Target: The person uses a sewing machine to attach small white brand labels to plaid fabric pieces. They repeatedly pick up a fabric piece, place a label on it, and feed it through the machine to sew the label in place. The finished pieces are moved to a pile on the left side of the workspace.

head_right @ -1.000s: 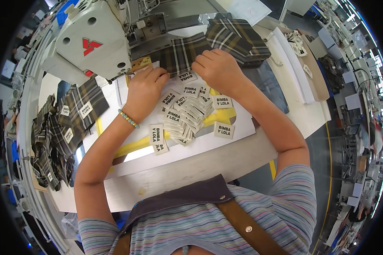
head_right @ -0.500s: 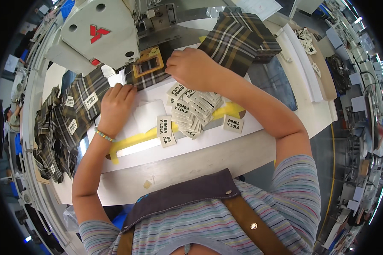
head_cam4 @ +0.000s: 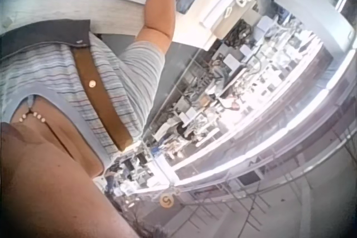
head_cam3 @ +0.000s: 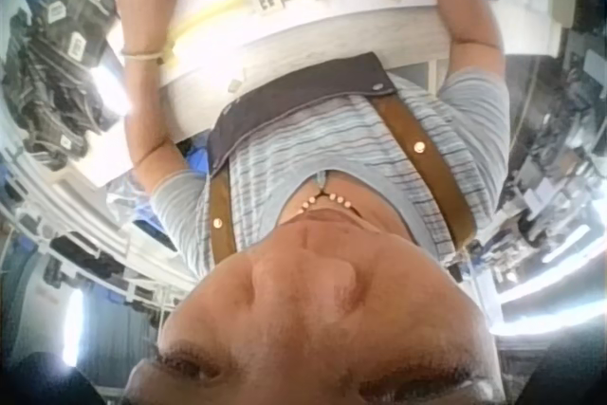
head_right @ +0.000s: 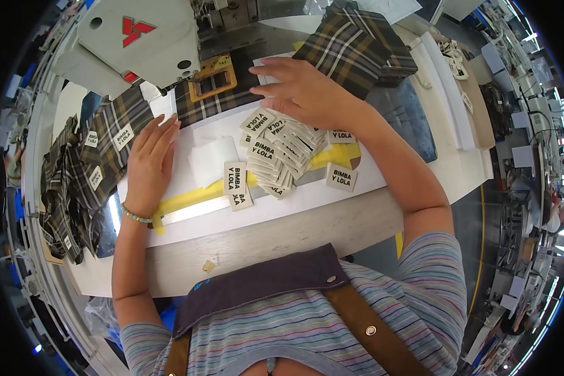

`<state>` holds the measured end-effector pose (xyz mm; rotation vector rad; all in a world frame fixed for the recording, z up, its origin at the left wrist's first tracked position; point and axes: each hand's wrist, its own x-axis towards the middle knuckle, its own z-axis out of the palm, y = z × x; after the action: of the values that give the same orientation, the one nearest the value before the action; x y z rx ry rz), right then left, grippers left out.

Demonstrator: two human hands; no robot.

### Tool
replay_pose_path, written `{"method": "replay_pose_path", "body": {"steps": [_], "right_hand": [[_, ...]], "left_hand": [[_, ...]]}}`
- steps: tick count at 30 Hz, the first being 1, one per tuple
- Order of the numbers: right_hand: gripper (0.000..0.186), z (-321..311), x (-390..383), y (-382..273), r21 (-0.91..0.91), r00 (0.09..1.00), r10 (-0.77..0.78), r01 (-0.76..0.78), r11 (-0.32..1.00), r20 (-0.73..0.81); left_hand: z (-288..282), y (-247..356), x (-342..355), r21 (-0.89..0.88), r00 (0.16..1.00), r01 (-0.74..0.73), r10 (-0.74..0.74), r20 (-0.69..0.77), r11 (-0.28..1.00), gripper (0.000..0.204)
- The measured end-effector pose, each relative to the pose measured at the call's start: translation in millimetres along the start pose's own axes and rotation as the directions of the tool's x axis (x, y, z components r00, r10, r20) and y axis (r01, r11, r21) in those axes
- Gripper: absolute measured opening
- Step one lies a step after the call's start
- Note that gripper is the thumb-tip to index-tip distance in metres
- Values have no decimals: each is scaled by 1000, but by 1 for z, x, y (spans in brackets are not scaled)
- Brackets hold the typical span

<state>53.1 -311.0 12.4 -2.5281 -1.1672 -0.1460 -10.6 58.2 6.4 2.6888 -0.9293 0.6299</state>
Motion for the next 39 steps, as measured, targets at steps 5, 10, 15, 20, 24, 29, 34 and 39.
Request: {"method": "replay_pose_path", "body": {"steps": [5,10,15,20,24,29,34,39], "right_hand": [[46,-5,-1,3,-23,999,-43,43,999,23],[48,0,-2,-1,-164,997,-45,55,985,68],[47,-1,-1,-4,-84,996,-31,38,996,84],[48,-7,-3,-3,10,998,-26,26,1000,55],[49,0,-5,3,-68,997,-52,56,996,58],[48,-4,-6,5,-52,994,-75,79,996,79],[44,-4,-7,6,56,996,-27,22,998,81],[41,-1,-6,8,22,997,-61,60,998,51]], "left_hand": [[-2,-6,-1,-13,994,-63,61,-89,998,27],[0,-8,-2,-43,993,-82,77,-94,996,22],[-1,-6,-2,-87,994,-67,59,-92,994,18],[-2,-4,0,-87,992,-87,78,-104,992,21],[-2,-1,0,-89,995,-92,89,-47,992,27],[0,0,0,-54,996,-86,88,29,995,33],[0,-3,2,-116,997,-65,69,37,991,34],[4,-5,-1,-145,997,-65,69,28,987,36]]}}
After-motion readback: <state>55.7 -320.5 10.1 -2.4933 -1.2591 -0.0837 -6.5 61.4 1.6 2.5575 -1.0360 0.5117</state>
